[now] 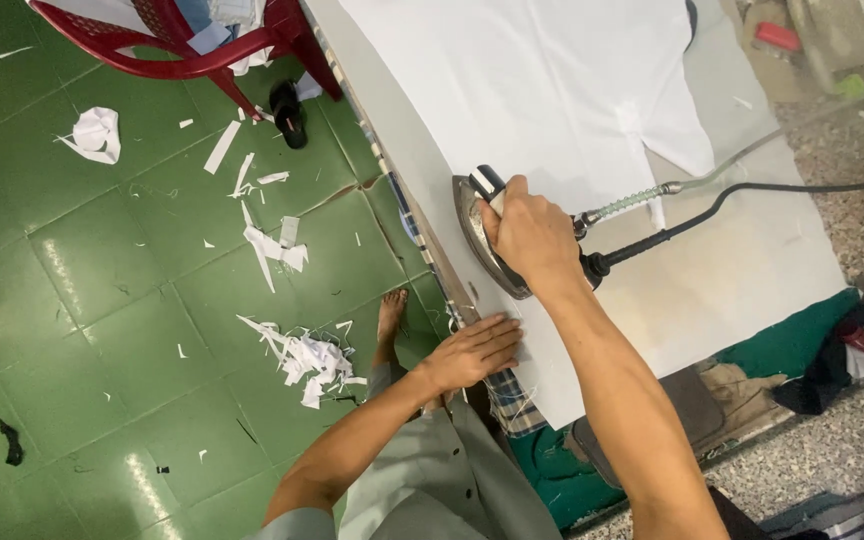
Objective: The person irons a white fabric piece on a worktable, using a steam iron and a black pressing block. They trim excess fabric with scissors, discard the scraps, and continue ironing the fabric, folding and repositioning it as needed.
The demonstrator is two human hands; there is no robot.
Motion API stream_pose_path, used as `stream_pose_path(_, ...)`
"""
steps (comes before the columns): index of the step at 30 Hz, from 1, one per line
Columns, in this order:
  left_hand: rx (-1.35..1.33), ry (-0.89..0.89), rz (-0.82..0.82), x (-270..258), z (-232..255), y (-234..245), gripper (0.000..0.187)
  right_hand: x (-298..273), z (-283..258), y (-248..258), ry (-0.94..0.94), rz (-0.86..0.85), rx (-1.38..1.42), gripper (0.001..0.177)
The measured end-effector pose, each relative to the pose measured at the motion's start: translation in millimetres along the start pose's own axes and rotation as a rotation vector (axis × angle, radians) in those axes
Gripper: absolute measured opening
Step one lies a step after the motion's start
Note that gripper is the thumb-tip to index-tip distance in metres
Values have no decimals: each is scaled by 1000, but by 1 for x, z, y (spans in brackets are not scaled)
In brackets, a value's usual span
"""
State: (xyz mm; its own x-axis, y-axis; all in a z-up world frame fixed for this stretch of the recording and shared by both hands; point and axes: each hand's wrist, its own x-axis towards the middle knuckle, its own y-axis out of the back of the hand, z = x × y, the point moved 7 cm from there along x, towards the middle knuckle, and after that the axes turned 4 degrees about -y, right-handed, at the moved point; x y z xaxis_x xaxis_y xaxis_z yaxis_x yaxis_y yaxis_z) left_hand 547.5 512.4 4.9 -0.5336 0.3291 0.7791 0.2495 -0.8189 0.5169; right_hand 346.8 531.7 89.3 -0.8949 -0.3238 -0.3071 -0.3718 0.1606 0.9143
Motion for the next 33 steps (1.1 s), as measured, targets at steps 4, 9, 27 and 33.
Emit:
stream_pose_path(4, 6, -38, 14, -5, 8, -2, 22, -24, 7, 3, -23, -11, 28, 40)
stream_pose_path(9, 20, -100, 42, 1, 23, 11, 20, -36, 11, 5, -41, -20, 71, 38)
stream_pose_path(27, 536, 134, -125, 104, -364, 195, 40, 43, -37, 29, -225, -114, 44, 48)
stream_pose_path(33, 619, 403, -724, 142, -522, 176, 80, 110, -66, 39, -275, -137, 45, 50)
